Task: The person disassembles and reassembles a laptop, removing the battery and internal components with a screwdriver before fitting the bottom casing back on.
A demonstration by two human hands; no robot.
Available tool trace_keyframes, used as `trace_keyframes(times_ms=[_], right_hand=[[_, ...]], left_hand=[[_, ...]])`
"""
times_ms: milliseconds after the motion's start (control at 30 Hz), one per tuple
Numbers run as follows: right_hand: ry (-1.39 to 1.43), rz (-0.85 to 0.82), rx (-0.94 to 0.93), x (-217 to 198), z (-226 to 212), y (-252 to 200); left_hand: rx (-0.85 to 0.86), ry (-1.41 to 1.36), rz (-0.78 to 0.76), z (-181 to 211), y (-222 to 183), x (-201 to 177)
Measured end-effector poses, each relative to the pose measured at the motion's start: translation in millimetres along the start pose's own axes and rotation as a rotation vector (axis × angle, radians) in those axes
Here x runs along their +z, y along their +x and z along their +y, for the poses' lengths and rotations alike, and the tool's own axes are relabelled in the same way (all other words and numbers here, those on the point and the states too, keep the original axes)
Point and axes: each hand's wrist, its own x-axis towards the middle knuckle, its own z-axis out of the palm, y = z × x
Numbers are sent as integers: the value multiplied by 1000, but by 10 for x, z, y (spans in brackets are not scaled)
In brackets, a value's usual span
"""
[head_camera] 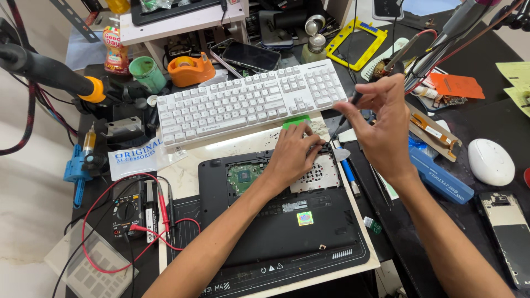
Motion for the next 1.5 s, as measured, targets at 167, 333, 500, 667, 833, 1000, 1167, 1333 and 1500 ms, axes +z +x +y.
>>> trace_keyframes(times_ms=[167,333,500,667,833,1000,1167,1333,1500], right_hand=[[124,-90,13,-62,41,7],[96,-31,12,-107,97,16],[-18,-82,-49,-133,123,-36],[269,-90,47,-158,69,6],[385,-100,159,-195,-99,52],[255,-19,173,-105,-112,7],[356,-139,47,-143,-54,-26],[366,-94,108,-138,-14,-40],[272,-138,-66,-156,-22,-38]], left_hand=[[2,0,2,-16,-10,10],[9,-5,9,-10,-8,7],[16,-1,10,-12,-9,7],[17,-4,3,-17,-18,9],[16,10,-15,2,-10,-5],[9,-14,6,14,-48,-24],[11,-19,32,29,-31,-50],[-37,-38,64,33,-43,-69],[-97,-113,56,62,-37,-87]])
